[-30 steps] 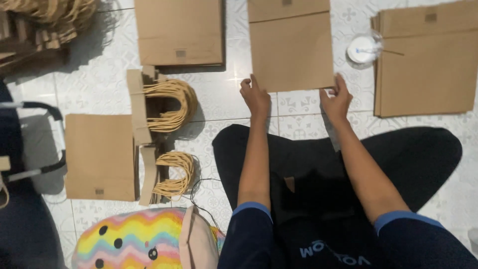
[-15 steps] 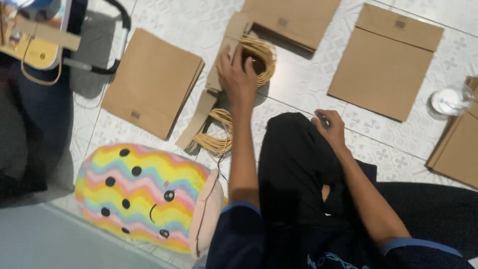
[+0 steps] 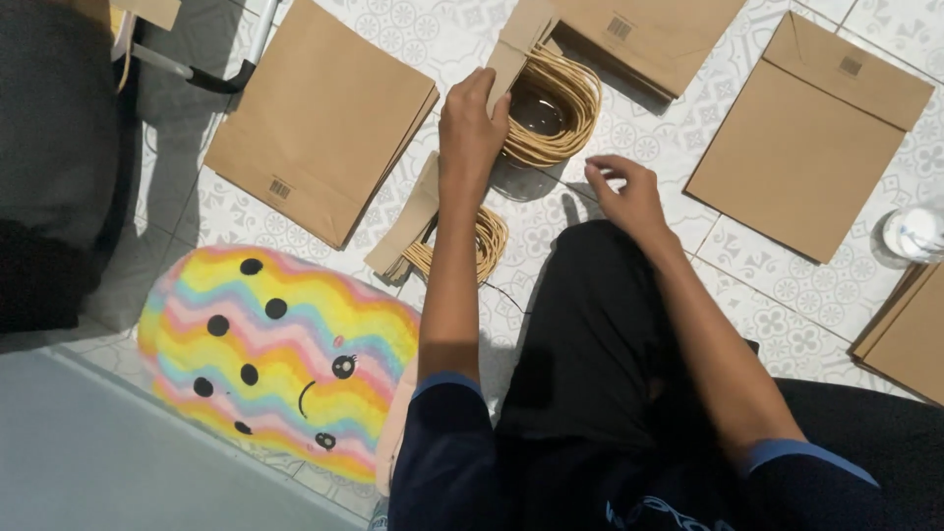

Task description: Attaching rope handles to brown paper bags using glue and paper reinforcement strips.

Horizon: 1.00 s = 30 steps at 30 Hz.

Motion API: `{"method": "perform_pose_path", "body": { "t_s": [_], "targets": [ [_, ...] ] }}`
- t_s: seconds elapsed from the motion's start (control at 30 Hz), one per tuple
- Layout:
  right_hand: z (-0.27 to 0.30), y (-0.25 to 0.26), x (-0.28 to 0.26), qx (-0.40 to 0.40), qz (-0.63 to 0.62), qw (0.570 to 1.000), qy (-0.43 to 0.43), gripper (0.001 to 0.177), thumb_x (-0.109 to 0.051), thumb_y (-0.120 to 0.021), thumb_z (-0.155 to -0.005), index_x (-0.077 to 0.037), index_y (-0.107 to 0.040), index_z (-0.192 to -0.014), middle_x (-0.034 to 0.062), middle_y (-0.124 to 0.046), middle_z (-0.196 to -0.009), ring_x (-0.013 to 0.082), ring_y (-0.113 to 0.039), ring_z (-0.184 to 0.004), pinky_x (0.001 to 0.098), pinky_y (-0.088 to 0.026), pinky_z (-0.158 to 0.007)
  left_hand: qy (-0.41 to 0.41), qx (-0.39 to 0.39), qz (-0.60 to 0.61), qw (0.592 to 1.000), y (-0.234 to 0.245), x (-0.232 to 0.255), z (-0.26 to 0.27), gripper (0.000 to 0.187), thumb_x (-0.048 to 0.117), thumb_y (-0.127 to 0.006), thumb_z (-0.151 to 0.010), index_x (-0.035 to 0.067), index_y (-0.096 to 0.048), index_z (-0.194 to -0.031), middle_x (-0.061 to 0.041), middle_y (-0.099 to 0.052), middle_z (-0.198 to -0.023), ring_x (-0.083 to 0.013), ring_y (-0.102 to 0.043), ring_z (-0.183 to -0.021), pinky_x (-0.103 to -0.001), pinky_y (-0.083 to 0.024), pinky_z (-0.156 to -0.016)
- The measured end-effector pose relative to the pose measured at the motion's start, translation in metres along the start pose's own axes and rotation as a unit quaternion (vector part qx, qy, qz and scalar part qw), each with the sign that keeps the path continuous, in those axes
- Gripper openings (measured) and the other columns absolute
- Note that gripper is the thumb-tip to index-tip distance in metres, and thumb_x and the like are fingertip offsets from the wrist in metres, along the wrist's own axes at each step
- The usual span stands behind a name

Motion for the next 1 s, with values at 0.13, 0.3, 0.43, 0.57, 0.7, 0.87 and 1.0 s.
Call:
{"method": "perform_pose_path", "body": {
  "t_s": [0.13,0.3,0.43,0.57,0.7,0.87,1.0],
  "targets": [
    [-0.011,-0.006,-0.015,0.100,-0.040,0.994,0.035,0.019,-0.015,-0.069,-0.100,0.002,-0.076,-0.104,0.0107,-0.075,-0.091,0.0166,-0.066,-0.078,0.0271,-0.053,-0.064,-0.004,0.014,0.028,1.000,0.006,0.002,0.002,0.032,0.008,-0.075,-0.085,-0.005,-0.071,-0.114,-0.022,-0.073,-0.122,-0.0351,-0.071,-0.113,-0.040,-0.056,-0.098],
    [-0.023,-0.004,-0.020,0.135,-0.156,0.977,0.059,0.018,-0.009,-0.066,-0.104,0.007,-0.072,-0.102,0.0123,-0.071,-0.083,0.0164,-0.070,-0.077,0.0256,-0.059,-0.070,-0.038,0.028,-0.007,0.999,0.001,0.004,0.004,0.029,0.005,-0.073,-0.087,-0.004,-0.072,-0.115,-0.023,-0.070,-0.125,-0.0341,-0.070,-0.116,-0.039,-0.058,-0.099],
    [-0.028,0.004,-0.023,0.126,-0.222,0.967,0.003,0.029,-0.022,-0.058,-0.106,0.003,-0.073,-0.107,0.0077,-0.068,-0.085,0.0095,-0.059,-0.065,0.0201,-0.047,-0.053,-0.066,0.023,-0.051,0.996,0.007,0.025,0.006,0.029,0.007,-0.073,-0.088,0.004,-0.073,-0.117,-0.016,-0.073,-0.125,-0.0340,-0.062,-0.127,-0.046,-0.054,-0.106],
    [-0.022,0.027,-0.021,0.089,-0.411,0.902,-0.097,0.065,-0.056,-0.042,-0.098,-0.001,-0.062,-0.126,0.0096,-0.069,-0.084,0.0120,-0.061,-0.062,0.0208,-0.040,-0.052,-0.102,0.011,-0.089,0.991,-0.014,0.047,0.009,0.031,0.009,-0.074,-0.089,0.014,-0.071,-0.120,0.001,-0.067,-0.135,-0.0227,-0.062,-0.115,-0.043,-0.050,-0.106],
    [0.002,0.065,0.031,0.078,-0.308,0.948,0.002,0.036,-0.022,-0.054,-0.110,-0.005,-0.056,-0.141,0.0067,-0.068,-0.085,0.0099,-0.057,-0.070,0.0191,-0.041,-0.062,-0.162,-0.048,-0.078,0.983,-0.066,0.091,0.017,0.035,0.009,-0.073,-0.088,0.016,-0.072,-0.122,0.004,-0.063,-0.141,-0.0234,-0.060,-0.120,-0.046,-0.050,-0.105],
    [0.062,0.127,0.077,0.161,-0.224,0.961,-0.017,0.035,-0.017,-0.050,-0.113,-0.001,-0.050,-0.144,0.0074,-0.065,-0.083,0.0074,-0.046,-0.060,0.0197,-0.037,-0.054,-0.268,-0.077,-0.010,0.960,-0.143,0.170,0.043,0.039,0.004,-0.069,-0.080,0.014,-0.067,-0.118,-0.001,-0.063,-0.135,-0.0257,-0.058,-0.117,-0.044,-0.047,-0.099],
    [0.089,0.171,0.146,0.285,-0.233,0.929,-0.041,0.032,-0.019,-0.051,-0.114,0.000,-0.052,-0.140,0.0055,-0.064,-0.083,0.0058,-0.046,-0.058,0.0183,-0.035,-0.050,-0.299,-0.117,0.082,0.944,-0.197,0.237,0.062,0.040,0.007,-0.074,-0.089,0.014,-0.064,-0.127,0.000,-0.060,-0.143,-0.0256,-0.056,-0.132,-0.043,-0.047,-0.114]
  ]
}}
Point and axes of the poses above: each hand's wrist, its own z-axis away from the middle knuckle, its own y-axis out of the back of the hand, x = y × z, the point moved 2 cm from there along -z, towards the middle knuckle
